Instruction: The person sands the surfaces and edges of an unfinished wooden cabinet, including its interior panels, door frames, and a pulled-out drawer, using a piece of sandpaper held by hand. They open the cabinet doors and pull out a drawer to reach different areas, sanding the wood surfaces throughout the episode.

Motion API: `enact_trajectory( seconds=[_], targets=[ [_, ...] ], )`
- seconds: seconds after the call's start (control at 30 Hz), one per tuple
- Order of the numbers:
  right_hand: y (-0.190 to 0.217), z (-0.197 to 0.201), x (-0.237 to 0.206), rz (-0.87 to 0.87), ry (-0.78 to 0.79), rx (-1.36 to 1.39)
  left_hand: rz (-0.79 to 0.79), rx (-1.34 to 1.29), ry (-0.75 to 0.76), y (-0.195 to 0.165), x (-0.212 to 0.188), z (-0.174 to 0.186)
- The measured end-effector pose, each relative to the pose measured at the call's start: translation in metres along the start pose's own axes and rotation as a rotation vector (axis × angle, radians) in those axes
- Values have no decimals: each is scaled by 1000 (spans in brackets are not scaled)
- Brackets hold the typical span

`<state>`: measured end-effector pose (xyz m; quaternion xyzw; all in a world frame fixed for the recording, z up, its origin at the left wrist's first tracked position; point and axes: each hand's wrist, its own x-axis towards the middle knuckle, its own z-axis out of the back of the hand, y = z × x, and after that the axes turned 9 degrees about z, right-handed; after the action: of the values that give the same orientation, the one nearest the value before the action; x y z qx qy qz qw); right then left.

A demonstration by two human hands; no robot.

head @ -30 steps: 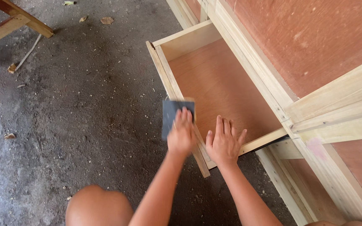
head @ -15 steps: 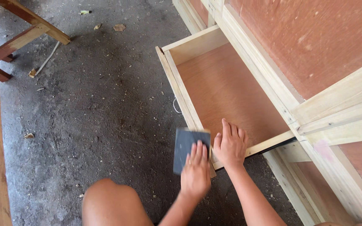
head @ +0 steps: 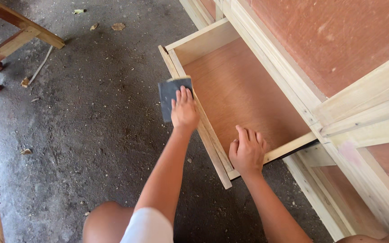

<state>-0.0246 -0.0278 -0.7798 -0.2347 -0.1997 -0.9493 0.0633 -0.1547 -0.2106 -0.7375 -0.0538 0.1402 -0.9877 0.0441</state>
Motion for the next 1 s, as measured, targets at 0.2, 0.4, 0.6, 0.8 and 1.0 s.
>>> enact_trajectory(
  seconds=[0.2,0.4,0.6,0.8,1.0],
  targets=[
    [0,1,1,40,-44,2,-229,100,135,-29,-182,-4],
    [-3,3,-3,43,-94,82,-199,28,94,-25,-201,-21],
    [-9,2,-6,31,-124,163,-6,66,-46,-19,-32,-16],
    [-9,4,-4,33,-160,224,-87,147,-10,-32,-94,-11],
    [-8,9,-3,30,-241,301,-167,-114,152,-33,-265,-19]
  ],
)
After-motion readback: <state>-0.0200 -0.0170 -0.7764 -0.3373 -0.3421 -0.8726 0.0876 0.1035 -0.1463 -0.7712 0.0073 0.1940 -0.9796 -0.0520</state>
